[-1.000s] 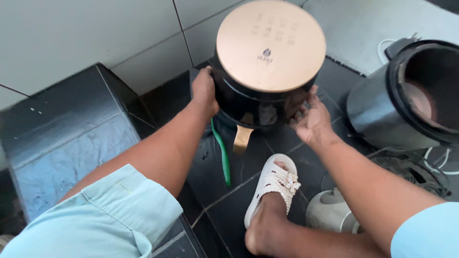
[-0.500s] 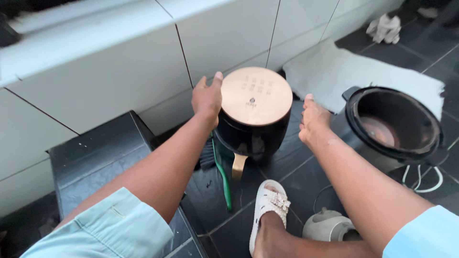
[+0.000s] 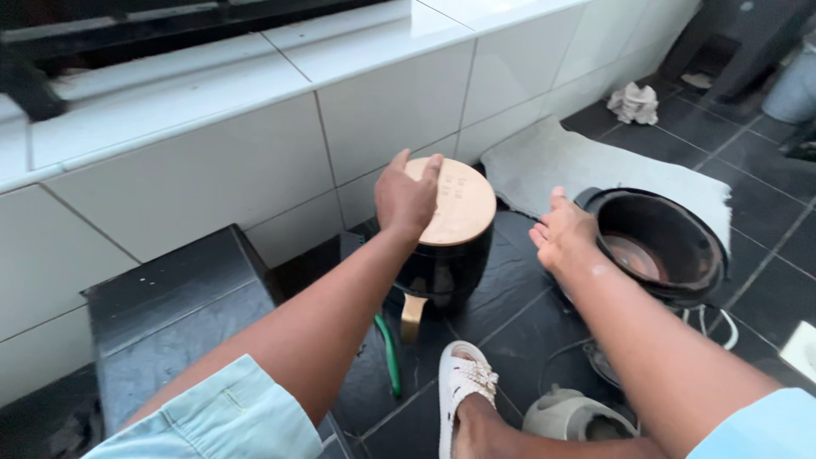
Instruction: The person uses a screwdriver to fasten screws into the base of a black cylindrical appliance, then places a wooden lid on top and inserts a black cooking pot into the unit. The person also handles a separate silver cooking pot.
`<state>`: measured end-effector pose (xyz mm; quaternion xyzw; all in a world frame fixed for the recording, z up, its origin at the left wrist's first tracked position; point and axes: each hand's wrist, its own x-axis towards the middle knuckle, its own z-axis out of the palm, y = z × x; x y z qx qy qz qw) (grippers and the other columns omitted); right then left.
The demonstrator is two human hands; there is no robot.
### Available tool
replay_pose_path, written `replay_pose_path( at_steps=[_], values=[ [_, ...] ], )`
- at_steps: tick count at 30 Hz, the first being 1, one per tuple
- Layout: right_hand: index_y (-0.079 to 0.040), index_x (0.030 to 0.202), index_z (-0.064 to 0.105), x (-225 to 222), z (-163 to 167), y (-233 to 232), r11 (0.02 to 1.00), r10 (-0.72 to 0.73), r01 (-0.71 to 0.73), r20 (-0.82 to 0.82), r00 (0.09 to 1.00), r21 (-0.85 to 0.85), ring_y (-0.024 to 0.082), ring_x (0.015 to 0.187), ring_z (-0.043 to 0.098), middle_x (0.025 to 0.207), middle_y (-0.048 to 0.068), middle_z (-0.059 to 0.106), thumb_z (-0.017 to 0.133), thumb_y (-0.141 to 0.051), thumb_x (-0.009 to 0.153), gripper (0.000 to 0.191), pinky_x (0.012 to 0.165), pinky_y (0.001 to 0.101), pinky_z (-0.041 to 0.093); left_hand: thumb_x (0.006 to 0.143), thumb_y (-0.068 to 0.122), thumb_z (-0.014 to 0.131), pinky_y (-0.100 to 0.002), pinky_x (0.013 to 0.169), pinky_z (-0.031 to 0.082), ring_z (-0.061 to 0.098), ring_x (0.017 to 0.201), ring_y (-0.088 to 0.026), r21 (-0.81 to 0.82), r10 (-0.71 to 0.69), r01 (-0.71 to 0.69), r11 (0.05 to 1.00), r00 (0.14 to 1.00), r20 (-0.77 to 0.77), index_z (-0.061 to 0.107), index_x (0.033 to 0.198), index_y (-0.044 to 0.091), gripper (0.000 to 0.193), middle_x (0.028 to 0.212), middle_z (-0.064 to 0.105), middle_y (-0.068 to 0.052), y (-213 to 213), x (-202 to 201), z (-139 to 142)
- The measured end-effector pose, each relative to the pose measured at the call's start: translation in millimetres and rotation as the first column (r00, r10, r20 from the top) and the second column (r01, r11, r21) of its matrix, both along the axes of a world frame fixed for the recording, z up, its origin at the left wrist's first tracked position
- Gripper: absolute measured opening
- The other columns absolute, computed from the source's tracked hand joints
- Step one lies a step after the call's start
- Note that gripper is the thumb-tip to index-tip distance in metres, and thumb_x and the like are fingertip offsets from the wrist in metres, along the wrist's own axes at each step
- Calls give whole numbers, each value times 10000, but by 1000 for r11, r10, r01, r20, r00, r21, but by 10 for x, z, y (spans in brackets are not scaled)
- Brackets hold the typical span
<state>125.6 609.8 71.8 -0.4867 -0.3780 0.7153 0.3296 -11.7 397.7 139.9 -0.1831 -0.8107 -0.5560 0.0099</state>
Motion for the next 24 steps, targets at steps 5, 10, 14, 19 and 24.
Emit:
replay_pose_path(
  at_steps=[5,10,14,19,24],
  values=[
    [-49,1507,371,560,-212,533,954,-258,237,-101,961,-185,349,1468,398,1579,184,386,575,-404,1011,644,1161,586,393,870,422,747,-432,1054,467,624,1219,-381,76,-138,164,984,953,-268,689,1238,-7,569,1250,694,-234,432,317,-222],
    [-186,1487,526,1026,-558,966,816,-439,314,-167,883,-485,336,1468,454,1575,84,480,486,-419,1008,534,1146,641,367,899,358,738,-420,1047,499,660,1199,-374,51,-333,369,928,883,-330,685,1244,-15,511,1235,704,-241,687,623,-414],
    [-110,1545,412,1180,-896,1171,693,-561,412,-83,824,-592,426,1480,357,1613,195,328,480,-331,1037,558,1163,629,364,894,342,732,-418,1003,519,679,1161,-366,-53,-503,504,862,837,-216,672,1281,11,512,1219,711,-231,750,715,-527],
    [29,1648,32,1209,-1068,1296,488,-722,392,-108,683,-780,575,1495,214,1649,384,5,619,-142,1070,841,1170,646,400,904,334,715,-409,1004,528,688,1166,-345,-135,-590,577,805,801,-97,665,1311,39,505,1225,719,-213,809,673,-672],
    [-20,1651,35,1284,-953,1242,457,-774,406,-129,619,-792,609,1494,237,1680,337,-86,722,-209,1016,955,1131,648,464,898,339,703,-400,964,536,689,1155,-307,-188,-641,626,757,768,-21,655,1315,51,510,1244,716,-186,909,670,-774]
  ],
)
